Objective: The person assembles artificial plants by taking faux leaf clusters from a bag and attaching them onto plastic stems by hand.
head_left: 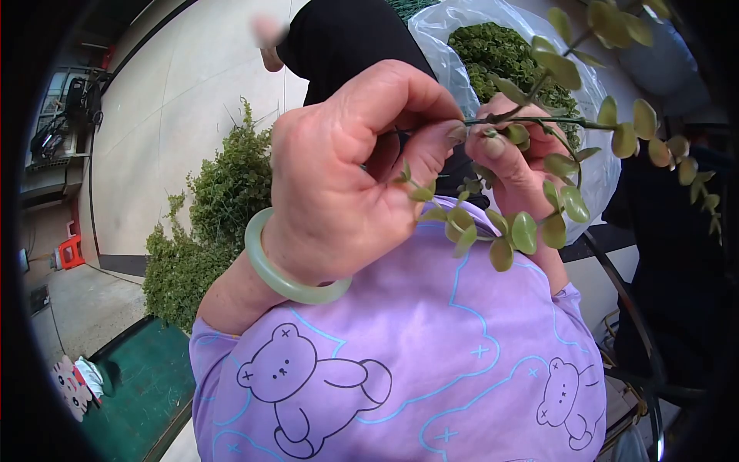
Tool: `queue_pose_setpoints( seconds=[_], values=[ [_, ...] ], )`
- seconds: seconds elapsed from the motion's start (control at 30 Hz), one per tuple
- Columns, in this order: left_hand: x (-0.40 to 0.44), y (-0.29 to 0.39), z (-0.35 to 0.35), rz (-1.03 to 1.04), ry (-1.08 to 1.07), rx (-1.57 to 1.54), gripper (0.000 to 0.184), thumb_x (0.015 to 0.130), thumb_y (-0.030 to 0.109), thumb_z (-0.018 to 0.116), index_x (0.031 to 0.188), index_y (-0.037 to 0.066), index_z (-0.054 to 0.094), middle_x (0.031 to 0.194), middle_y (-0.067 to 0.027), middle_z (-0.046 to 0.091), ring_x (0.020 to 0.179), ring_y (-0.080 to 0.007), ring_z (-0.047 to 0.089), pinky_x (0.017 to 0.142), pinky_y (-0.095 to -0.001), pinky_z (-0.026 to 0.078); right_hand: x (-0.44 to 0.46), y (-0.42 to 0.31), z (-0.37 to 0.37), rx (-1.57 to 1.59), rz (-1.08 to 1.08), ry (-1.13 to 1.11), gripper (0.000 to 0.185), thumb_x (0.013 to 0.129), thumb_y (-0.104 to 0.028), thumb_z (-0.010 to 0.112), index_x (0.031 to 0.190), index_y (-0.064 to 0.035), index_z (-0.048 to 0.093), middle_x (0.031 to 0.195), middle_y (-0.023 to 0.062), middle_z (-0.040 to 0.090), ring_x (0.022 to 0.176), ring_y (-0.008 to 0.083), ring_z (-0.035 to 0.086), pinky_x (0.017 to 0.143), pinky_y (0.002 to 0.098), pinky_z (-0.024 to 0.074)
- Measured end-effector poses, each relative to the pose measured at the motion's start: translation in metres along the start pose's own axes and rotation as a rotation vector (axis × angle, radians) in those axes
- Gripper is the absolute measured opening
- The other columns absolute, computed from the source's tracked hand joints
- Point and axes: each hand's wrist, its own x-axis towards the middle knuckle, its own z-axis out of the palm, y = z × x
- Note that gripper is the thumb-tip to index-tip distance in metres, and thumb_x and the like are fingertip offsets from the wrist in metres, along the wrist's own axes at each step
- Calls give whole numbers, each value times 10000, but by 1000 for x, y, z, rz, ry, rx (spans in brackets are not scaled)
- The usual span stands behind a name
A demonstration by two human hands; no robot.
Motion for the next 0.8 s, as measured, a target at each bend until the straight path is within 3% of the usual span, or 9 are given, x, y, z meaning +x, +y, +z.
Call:
queue_pose_setpoints(
  seconds=[0.07,0.1,0.13,0.23,0.57,0.67,0.8],
  values=[
    [0,6,-2,152,-6,99,110,816,5,614,907,-31,565,749,-56,617,681,-82,594,603,-195,473,5,8,-7,224,65,-83,245,742,1,689,968,12,596,844,41,593,823,126,582,700,228,481],
    [-1,11,-4,260,-31,150,118,799,-10,623,906,-26,574,736,-64,619,665,-92,596,584,-202,472,6,15,-6,219,-30,-73,233,748,-42,699,950,0,590,837,38,588,771,100,555,653,216,453],
    [-1,11,-4,383,-29,196,143,765,-17,642,896,-16,584,736,-71,623,644,-114,594,556,-211,463,13,27,-11,288,-127,-203,198,771,-67,684,927,-5,578,836,40,583,717,80,513,612,197,417],
    [1,3,3,676,29,278,228,663,-41,701,866,12,613,733,-94,636,580,-180,590,470,-238,435,16,24,-7,393,-105,-218,155,780,-60,667,898,-20,576,801,63,583,678,80,488,583,196,399],
    [-4,2,2,749,40,337,270,659,14,735,888,15,592,720,-112,632,556,-178,589,417,-232,385,18,13,-11,32,-430,-257,121,746,-31,685,849,-35,623,797,52,646,694,129,538,640,240,439],
    [-6,0,3,746,49,337,264,669,8,729,892,15,588,728,-115,631,561,-179,590,424,-229,386,20,10,-12,-104,-522,-298,163,794,-150,660,884,-39,583,737,49,510,610,127,433,533,260,348],
    [-5,0,-5,749,15,352,239,709,-8,701,911,0,573,738,-119,629,566,-170,588,451,-221,400,21,8,-14,-154,-548,-314,177,787,-154,668,891,-36,586,739,59,519,614,138,444,543,275,359]
  ],
)
